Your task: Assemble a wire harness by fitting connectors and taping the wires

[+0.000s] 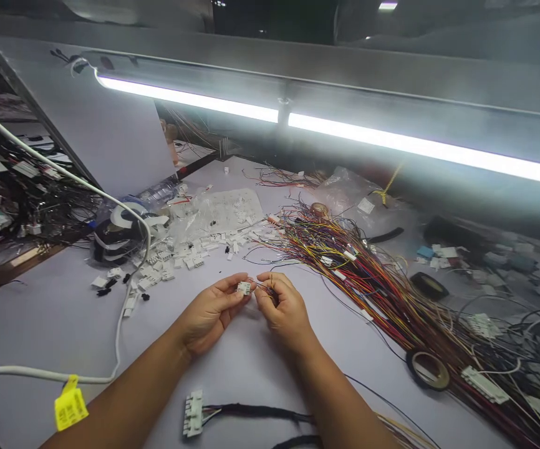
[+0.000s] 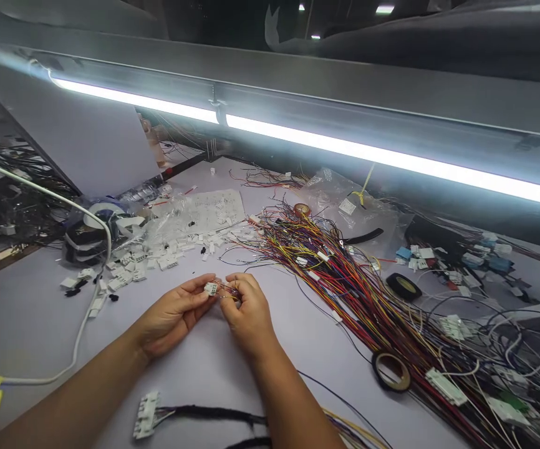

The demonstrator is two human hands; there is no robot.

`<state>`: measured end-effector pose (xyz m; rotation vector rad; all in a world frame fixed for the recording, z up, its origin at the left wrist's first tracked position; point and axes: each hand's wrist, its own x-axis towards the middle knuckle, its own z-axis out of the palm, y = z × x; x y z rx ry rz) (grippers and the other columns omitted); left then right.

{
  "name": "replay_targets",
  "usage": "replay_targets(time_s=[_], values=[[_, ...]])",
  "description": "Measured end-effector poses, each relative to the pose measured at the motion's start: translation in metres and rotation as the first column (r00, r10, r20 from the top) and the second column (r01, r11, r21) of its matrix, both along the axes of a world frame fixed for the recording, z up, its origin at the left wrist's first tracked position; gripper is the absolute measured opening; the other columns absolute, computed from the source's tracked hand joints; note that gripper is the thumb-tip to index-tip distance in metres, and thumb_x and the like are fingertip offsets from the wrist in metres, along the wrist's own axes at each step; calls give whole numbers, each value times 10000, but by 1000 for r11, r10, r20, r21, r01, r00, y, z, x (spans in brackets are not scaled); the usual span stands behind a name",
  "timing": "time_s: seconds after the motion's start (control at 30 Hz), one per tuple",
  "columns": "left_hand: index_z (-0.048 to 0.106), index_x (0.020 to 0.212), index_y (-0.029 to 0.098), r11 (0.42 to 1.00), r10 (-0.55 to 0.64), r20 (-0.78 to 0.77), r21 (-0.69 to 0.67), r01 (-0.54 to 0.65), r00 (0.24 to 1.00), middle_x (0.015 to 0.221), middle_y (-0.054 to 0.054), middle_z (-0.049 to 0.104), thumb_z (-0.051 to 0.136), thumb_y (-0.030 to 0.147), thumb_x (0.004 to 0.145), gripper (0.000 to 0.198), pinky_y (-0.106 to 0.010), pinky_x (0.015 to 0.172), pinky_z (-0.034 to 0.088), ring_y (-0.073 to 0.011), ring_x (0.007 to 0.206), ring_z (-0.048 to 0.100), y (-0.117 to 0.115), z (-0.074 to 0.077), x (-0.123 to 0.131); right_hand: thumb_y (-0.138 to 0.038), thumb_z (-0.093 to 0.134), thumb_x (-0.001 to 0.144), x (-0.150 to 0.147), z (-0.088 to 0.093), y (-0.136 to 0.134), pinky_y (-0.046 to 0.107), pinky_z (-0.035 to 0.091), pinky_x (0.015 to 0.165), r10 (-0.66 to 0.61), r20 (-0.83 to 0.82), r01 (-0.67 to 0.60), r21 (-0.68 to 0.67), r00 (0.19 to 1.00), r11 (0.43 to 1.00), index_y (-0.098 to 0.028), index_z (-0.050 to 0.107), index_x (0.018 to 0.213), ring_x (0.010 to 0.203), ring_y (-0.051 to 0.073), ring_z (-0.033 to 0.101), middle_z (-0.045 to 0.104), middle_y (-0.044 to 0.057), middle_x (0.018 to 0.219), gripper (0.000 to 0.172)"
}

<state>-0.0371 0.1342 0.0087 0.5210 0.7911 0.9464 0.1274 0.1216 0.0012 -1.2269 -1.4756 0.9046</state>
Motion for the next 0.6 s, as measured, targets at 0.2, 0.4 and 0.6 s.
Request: replay_targets(time_s=[0.2, 0.4, 0.6], values=[[673, 1072, 132, 999, -40, 0, 3, 40, 999, 1045, -85, 724, 693, 30, 765, 324, -222, 936, 498, -135, 931, 679, -1, 0, 0, -288, 559, 870, -1, 2, 0, 284, 465, 757, 1, -32, -2, -32, 999, 999, -212, 590, 737, 864, 171, 583, 616, 47, 991, 157], [690, 991, 133, 999, -47, 15, 9, 46, 999, 947, -77, 737, 706, 22, 742, 273, -258, 877, 537, -149, 823, 703, 0, 4, 1, -305, 533, 890, -4, -2, -1, 281, 510, 612, 54, -188, -83, -150, 981, 985, -214, 586, 815, 610, 126, 590, 601, 31, 937, 129], [685, 1039, 131, 999, -17, -48, -50, 14, 999, 945, -85, 740, 711, 51, 760, 291, -223, 834, 550, -134, 816, 696, -3, 5, 3, -189, 505, 882, 1, 0, -3, 311, 482, 792, 10, 75, -18, 111, 997, 994, -224, 598, 845, 889, 184, 587, 600, 56, 974, 106]])
